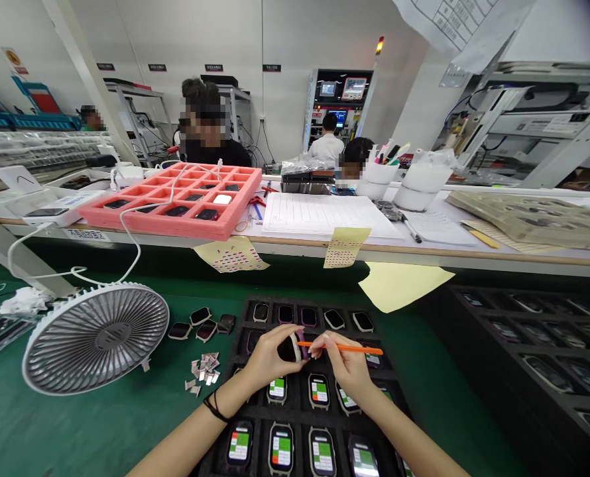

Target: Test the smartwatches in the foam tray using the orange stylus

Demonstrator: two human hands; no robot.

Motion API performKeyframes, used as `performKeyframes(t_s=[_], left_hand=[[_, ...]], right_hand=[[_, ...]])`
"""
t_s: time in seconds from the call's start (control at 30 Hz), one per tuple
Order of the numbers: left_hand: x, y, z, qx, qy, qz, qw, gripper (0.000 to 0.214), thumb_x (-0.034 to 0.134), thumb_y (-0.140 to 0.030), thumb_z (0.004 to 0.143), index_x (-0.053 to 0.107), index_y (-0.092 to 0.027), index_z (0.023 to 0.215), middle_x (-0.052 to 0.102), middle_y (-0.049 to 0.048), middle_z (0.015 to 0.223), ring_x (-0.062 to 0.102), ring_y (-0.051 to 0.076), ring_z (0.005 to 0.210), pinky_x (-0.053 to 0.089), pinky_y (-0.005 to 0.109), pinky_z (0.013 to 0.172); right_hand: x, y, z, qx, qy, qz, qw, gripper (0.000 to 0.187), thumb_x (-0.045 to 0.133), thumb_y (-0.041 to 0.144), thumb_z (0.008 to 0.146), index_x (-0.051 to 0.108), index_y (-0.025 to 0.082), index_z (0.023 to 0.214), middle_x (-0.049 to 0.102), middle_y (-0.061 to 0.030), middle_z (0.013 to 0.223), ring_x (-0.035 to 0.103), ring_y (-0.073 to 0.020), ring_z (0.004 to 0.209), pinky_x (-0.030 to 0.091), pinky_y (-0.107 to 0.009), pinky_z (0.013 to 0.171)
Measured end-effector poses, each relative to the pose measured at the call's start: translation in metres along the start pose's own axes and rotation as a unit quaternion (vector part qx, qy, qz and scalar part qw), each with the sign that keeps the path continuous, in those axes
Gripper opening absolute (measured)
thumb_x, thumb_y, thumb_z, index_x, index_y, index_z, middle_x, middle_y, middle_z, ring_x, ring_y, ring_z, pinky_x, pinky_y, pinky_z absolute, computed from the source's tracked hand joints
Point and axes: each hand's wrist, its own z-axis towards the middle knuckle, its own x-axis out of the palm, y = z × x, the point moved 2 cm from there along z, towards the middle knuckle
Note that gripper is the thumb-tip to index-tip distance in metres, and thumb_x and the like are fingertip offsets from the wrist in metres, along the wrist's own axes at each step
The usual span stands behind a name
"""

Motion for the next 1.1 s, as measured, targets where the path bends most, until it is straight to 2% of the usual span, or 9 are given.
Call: performKeyframes(t_s=[0.2,0.37,0.47,0.53,0.63,0.73,0.9,1.0,1.1], left_hand=[[0.001,-0.002,0.001,0.014,0.0,-0.008,1.0,0.052,0.071,-0.014,0.063,0.059,-0.016,0.114,0.065,0.0105,0.112,0.06,0.024,0.105,0.047,0.038,0.095],[-0.002,-0.006,0.003,0.025,-0.002,-0.03,0.999,0.049,0.073,-0.018,0.066,0.058,-0.016,0.113,0.063,0.0105,0.109,0.059,0.023,0.102,0.048,0.036,0.091],[-0.001,-0.002,0.003,0.01,-0.003,-0.028,1.0,0.049,0.07,-0.013,0.067,0.057,-0.018,0.114,0.058,0.0094,0.108,0.057,0.022,0.102,0.049,0.035,0.089],[0.001,0.0,0.001,0.006,0.006,-0.023,1.0,0.051,0.066,-0.007,0.067,0.055,-0.019,0.116,0.054,0.0089,0.11,0.055,0.022,0.105,0.048,0.035,0.089],[0.002,0.001,0.0,0.007,0.015,-0.022,1.0,0.055,0.064,-0.007,0.071,0.05,-0.022,0.122,0.05,0.0087,0.114,0.052,0.023,0.11,0.046,0.037,0.093],[0.001,-0.001,0.0,-0.007,0.003,-0.029,1.0,0.057,0.069,-0.019,0.074,0.046,-0.025,0.126,0.049,0.0088,0.116,0.052,0.023,0.11,0.048,0.038,0.09],[-0.002,-0.005,0.001,-0.017,-0.008,-0.054,0.998,0.047,0.067,-0.026,0.077,0.049,-0.024,0.12,0.052,0.0097,0.114,0.058,0.019,0.09,0.052,0.028,0.065],[-0.005,-0.006,0.002,-0.017,-0.016,-0.041,0.999,0.045,0.067,-0.024,0.077,0.05,-0.023,0.119,0.054,0.0095,0.112,0.057,0.02,0.094,0.051,0.028,0.066],[-0.011,-0.004,0.003,-0.022,-0.003,0.01,1.0,0.044,0.068,-0.024,0.075,0.052,-0.022,0.116,0.058,0.0084,0.109,0.056,0.022,0.099,0.049,0.033,0.078]], right_hand=[[-0.003,-0.001,-0.001,0.011,-0.005,0.025,1.0,0.04,0.035,0.033,0.096,0.065,0.019,0.073,0.065,-0.0043,0.063,0.062,-0.0162,0.057,0.051,-0.028,0.055],[-0.007,-0.01,-0.001,0.103,-0.085,0.115,0.984,0.032,0.035,0.04,0.095,0.055,0.02,0.08,0.068,-0.005,0.071,0.065,-0.0176,0.064,0.055,-0.032,0.064],[0.003,-0.016,0.001,0.167,-0.018,0.104,0.98,0.028,0.057,0.042,0.084,0.043,0.022,0.071,0.067,-0.0065,0.085,0.065,-0.019,0.074,0.055,-0.034,0.068],[0.011,-0.02,0.001,0.19,0.034,0.096,0.976,0.038,0.071,0.04,0.072,0.037,0.023,0.069,0.065,-0.0058,0.089,0.063,-0.0187,0.073,0.055,-0.031,0.063],[0.018,-0.026,0.0,0.216,0.06,0.113,0.968,0.046,0.076,0.039,0.065,0.033,0.023,0.067,0.063,-0.0046,0.088,0.061,-0.0173,0.068,0.052,-0.029,0.055],[0.016,-0.03,0.002,0.239,0.049,0.199,0.949,0.047,0.075,0.041,0.066,0.031,0.023,0.066,0.061,-0.0046,0.092,0.063,-0.0167,0.069,0.051,-0.03,0.061],[0.009,-0.034,0.005,0.256,0.019,0.225,0.94,0.048,0.074,0.045,0.065,0.032,0.022,0.065,0.061,-0.0044,0.091,0.062,-0.0159,0.068,0.051,-0.03,0.062],[0.007,-0.039,0.006,0.249,0.009,0.19,0.95,0.044,0.067,0.049,0.071,0.033,0.023,0.065,0.062,-0.0062,0.09,0.062,-0.0183,0.071,0.052,-0.03,0.06],[0.003,-0.044,0.006,0.194,-0.017,0.102,0.976,0.039,0.062,0.045,0.077,0.032,0.023,0.063,0.061,-0.0057,0.08,0.062,-0.0223,0.082,0.049,-0.031,0.065]])
